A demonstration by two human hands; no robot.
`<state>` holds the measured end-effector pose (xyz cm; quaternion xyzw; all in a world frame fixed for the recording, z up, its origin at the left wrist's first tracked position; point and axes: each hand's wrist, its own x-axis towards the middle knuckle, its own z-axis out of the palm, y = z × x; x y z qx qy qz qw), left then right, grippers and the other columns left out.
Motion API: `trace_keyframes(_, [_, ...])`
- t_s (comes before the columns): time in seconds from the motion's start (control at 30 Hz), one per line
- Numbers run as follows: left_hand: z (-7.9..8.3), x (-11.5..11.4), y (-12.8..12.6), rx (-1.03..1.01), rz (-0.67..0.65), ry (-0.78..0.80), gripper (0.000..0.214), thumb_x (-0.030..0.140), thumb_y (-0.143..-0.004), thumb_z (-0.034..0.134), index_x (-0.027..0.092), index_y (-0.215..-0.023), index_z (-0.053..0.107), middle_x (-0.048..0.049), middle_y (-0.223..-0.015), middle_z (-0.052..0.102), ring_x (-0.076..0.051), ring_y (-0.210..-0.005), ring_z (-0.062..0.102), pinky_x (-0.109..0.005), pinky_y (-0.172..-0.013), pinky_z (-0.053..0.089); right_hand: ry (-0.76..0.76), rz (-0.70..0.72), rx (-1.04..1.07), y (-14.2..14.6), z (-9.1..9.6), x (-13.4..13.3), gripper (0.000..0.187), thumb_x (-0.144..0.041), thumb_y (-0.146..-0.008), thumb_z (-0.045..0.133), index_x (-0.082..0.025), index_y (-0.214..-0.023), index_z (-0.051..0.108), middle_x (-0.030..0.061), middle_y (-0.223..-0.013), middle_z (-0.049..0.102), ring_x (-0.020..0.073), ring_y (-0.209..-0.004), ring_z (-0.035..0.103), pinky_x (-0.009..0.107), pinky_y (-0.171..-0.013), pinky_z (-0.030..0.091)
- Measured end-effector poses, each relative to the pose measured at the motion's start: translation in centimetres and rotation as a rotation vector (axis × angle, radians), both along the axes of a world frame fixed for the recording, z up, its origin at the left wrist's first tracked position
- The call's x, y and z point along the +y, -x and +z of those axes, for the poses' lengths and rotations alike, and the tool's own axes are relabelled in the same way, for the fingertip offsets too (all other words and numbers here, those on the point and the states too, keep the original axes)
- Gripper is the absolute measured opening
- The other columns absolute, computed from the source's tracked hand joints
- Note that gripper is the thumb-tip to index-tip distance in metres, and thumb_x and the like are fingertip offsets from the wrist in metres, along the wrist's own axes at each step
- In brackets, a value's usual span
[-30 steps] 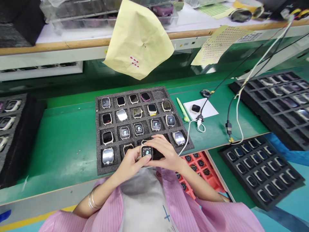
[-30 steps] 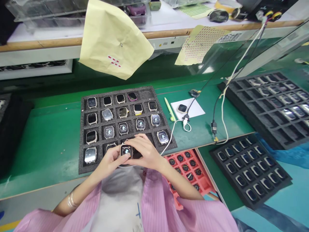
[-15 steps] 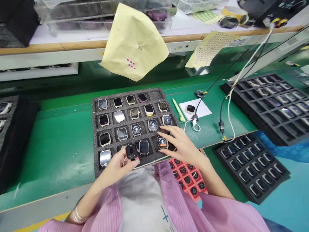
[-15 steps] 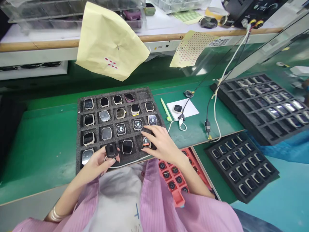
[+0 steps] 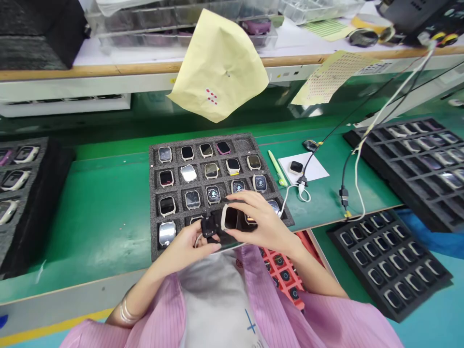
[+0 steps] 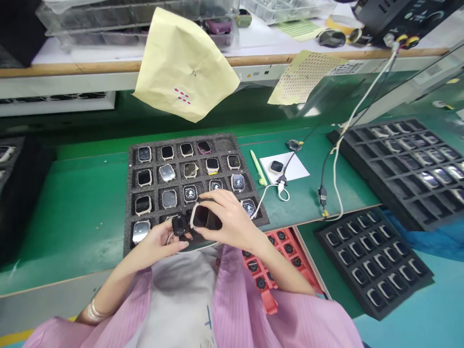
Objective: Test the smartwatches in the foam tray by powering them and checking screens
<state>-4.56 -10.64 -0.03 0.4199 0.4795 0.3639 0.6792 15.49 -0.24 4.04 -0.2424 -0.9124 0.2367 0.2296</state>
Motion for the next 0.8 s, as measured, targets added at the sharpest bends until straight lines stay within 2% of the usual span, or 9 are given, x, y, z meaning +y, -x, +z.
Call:
trace_keyframes(0.1, [0.0,0.4,-0.1,-0.004,-0.007,-0.039,0.042,0.035,-0.073,0.077,0.014,-0.105,0.059,-0.0034,-0.091,0.061,-0.011,-0.068,0.049,-0.023,-0.060,0.041,0.033,0.123,0.023,0.8,0.1,-1.0,0.037,-0.030,-0.082,0.068,-0.017,-0.116,0.058,0.0133,-0.114,0.066,0.0281,-0.108,0.060,0.051,-0.101,0.041])
trace_keyframes(0.17, [0.2,0.6,-0.2,0.019,0.015,-0.050,0.037,0.036,-0.075,0.074,0.014,-0.100,0.059,-0.0014,-0.083,0.060,-0.012,-0.067,0.051,-0.023,-0.059,0.042,0.014,0.154,-0.003,1.7,-0.3,-1.7,0.037,-0.027,-0.085,0.063,-0.015,-0.119,0.056,0.0143,-0.113,0.067,0.0280,-0.104,0.062,0.052,-0.101,0.041])
trace_keyframes(0.33, [0.4,0.6,-0.7,0.069,0.039,0.003,0.026,0.041,-0.088,0.058,0.015,-0.089,0.055,0.0079,-0.053,0.047,-0.007,-0.041,0.039,-0.020,-0.042,0.031,-0.057,0.128,-0.038,2.4,-1.0,-2.0,0.039,-0.019,-0.085,0.058,-0.012,-0.124,0.055,0.0145,-0.111,0.068,0.0269,-0.098,0.065,0.052,-0.098,0.045])
trace_keyframes(0.5, [0.3,0.6,-1.1,0.105,0.078,-0.009,0.026,0.039,-0.084,0.063,0.014,-0.088,0.057,0.0066,-0.061,0.048,-0.006,-0.043,0.037,-0.020,-0.042,0.029,-0.056,0.161,-0.078,1.9,-0.7,-1.4,0.038,-0.020,-0.087,0.058,-0.012,-0.124,0.055,0.0146,-0.114,0.068,0.0270,-0.101,0.065,0.052,-0.098,0.045])
trace_keyframes(0.6, [0.4,0.7,-1.1,0.114,0.093,-0.017,0.024,0.038,-0.084,0.063,0.014,-0.088,0.058,0.0072,-0.057,0.046,-0.007,-0.043,0.037,-0.021,-0.043,0.028,-0.055,0.178,-0.081,2.0,-0.9,-1.3,0.035,-0.024,-0.090,0.059,-0.013,-0.123,0.056,0.0148,-0.114,0.068,0.0273,-0.101,0.065,0.052,-0.098,0.045])
trace_keyframes(0.67, [0.5,0.8,-1.0,0.093,0.107,-0.021,0.024,0.037,-0.085,0.062,0.014,-0.085,0.058,0.0072,-0.056,0.045,-0.007,-0.044,0.036,-0.021,-0.045,0.029,-0.042,0.178,-0.044,2.2,-1.3,-1.3,0.036,-0.027,-0.090,0.060,-0.014,-0.124,0.056,0.0147,-0.114,0.068,0.0270,-0.101,0.065,0.049,-0.094,0.047])
trace_keyframes(0.8, [0.7,0.9,-0.6,-0.013,0.129,-0.056,0.024,0.036,-0.083,0.065,0.012,-0.080,0.059,0.0022,-0.065,0.052,-0.010,-0.058,0.043,-0.023,-0.057,0.036,0.010,0.148,0.090,2.6,-2.3,-1.5,0.041,-0.023,-0.086,0.063,-0.015,-0.125,0.054,0.0118,-0.107,0.068,0.0240,-0.094,0.065,0.042,-0.083,0.051])
